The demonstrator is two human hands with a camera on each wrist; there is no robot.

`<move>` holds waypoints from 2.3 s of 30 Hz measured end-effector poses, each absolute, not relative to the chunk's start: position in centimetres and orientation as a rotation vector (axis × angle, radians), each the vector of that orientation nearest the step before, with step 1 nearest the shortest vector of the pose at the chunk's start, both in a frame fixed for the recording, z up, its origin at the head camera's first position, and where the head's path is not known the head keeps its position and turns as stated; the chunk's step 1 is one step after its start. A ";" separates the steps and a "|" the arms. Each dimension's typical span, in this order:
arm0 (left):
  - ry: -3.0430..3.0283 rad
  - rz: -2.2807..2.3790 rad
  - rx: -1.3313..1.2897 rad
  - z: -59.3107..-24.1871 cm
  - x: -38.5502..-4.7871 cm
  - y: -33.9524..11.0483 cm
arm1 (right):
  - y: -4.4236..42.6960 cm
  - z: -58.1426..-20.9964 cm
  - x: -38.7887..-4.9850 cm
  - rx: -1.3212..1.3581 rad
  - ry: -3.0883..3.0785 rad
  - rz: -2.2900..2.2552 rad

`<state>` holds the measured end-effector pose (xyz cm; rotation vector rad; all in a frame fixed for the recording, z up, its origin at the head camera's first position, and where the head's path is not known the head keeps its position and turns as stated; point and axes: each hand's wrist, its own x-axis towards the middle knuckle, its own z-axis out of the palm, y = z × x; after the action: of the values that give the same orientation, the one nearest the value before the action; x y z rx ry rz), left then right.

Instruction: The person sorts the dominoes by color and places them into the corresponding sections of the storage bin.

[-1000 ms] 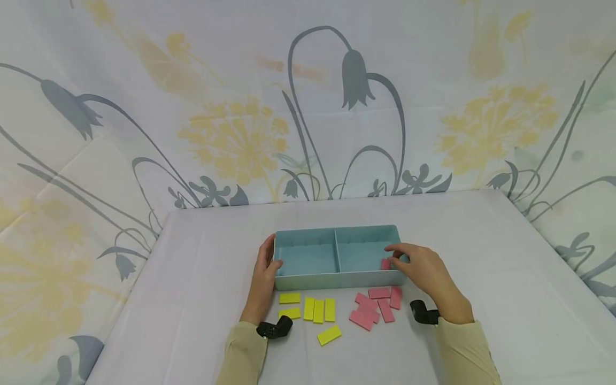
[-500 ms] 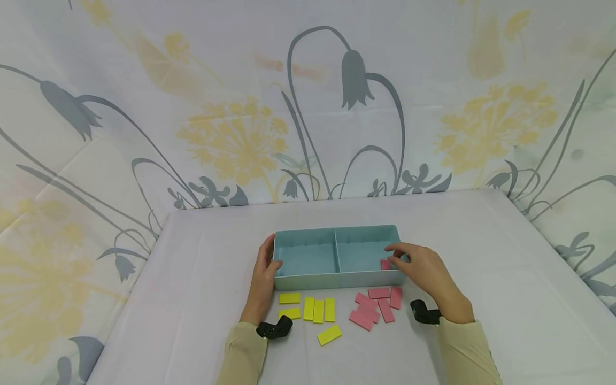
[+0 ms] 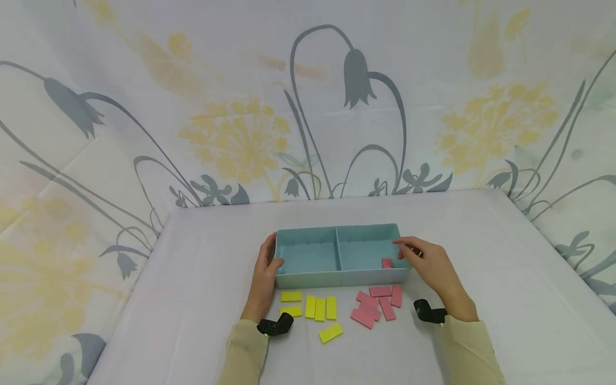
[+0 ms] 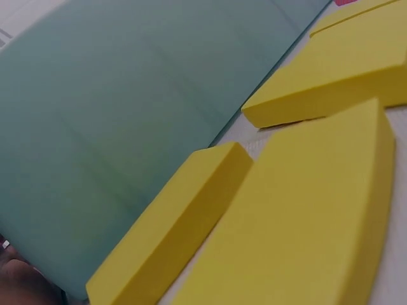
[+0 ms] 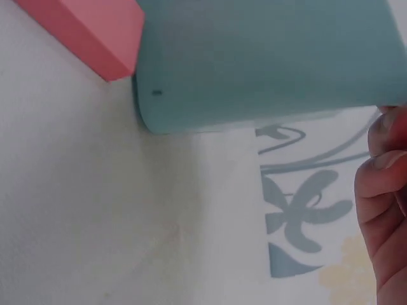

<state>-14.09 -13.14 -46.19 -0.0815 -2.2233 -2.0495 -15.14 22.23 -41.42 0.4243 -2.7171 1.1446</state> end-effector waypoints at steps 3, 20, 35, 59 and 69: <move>-2.211 -2.055 -0.087 -46.0 -14.2 -13.2 | 22.6 -41.2 -15.2 0.379 -2.708 1.182; -2.172 -2.133 -0.114 -45.5 -13.7 -13.1 | 24.8 -40.8 -14.3 0.264 -2.724 1.249; -2.226 -2.113 -0.107 -43.4 -12.7 -12.7 | 24.5 -42.9 -11.8 0.236 -2.818 1.478; -2.198 -2.135 -0.087 -44.3 -13.4 -13.1 | 22.9 -44.0 -9.6 -0.216 -2.653 2.181; -2.228 -2.131 -0.078 -43.3 -12.8 -12.8 | 23.1 -44.3 -9.5 -0.323 -2.798 1.994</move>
<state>-12.76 -12.81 -43.32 -0.0776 -2.2282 -2.1310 -9.48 23.07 -44.32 -0.3226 -2.7976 1.9941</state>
